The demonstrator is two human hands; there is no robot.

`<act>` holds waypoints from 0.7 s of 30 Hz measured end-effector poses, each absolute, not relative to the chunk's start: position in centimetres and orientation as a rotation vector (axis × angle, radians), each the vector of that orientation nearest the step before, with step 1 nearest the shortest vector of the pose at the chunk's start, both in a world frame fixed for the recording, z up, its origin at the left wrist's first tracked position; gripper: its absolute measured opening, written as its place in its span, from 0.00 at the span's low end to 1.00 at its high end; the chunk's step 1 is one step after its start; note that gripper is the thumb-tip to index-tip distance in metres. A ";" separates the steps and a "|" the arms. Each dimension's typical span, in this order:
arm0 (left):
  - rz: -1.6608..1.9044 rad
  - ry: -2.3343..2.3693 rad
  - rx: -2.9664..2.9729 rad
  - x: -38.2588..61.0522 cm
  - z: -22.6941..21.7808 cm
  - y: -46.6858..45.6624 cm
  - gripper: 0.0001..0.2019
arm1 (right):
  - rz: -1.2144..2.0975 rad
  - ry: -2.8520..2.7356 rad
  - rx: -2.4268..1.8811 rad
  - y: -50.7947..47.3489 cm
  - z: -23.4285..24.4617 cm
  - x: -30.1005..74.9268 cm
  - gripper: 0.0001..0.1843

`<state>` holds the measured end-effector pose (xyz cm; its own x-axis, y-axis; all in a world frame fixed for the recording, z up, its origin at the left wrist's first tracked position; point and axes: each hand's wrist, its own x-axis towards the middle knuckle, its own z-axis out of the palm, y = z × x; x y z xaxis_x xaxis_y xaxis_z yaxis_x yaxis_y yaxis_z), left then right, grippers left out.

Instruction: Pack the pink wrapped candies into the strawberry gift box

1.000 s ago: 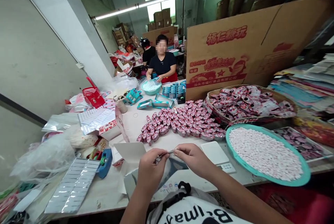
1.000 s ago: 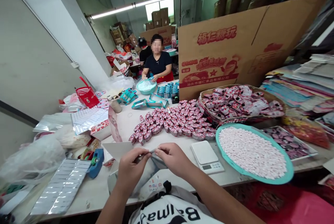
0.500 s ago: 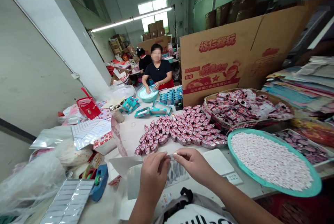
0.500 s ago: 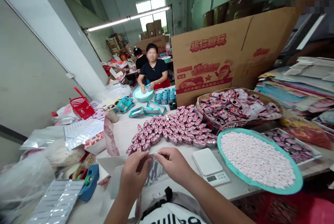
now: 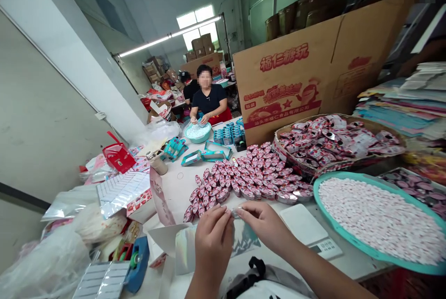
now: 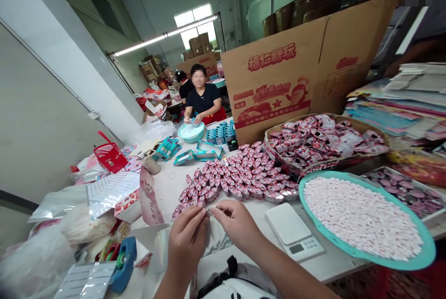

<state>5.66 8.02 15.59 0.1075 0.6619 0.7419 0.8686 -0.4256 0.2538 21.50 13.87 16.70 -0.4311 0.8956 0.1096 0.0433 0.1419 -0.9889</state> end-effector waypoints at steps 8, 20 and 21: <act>-1.202 -1.587 -2.154 6.5 15.8 6.6 0.10 | 1.368 -1.706 -0.895 13.1 17.0 22.5 0.19; -1.464 -1.767 -2.329 6.3 14.1 3.3 0.08 | 1.523 -1.416 -1.024 13.9 13.1 22.6 0.20; -1.593 -1.879 -2.272 6.1 13.8 3.1 0.06 | 1.522 -1.376 -1.048 14.2 12.7 23.2 0.20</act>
<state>6.09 3.09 13.81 -0.0688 0.8507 0.5211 0.6532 -0.3564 0.6681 23.19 14.22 12.74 -0.3238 0.9443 -0.0582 -0.0375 -0.0743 -0.9965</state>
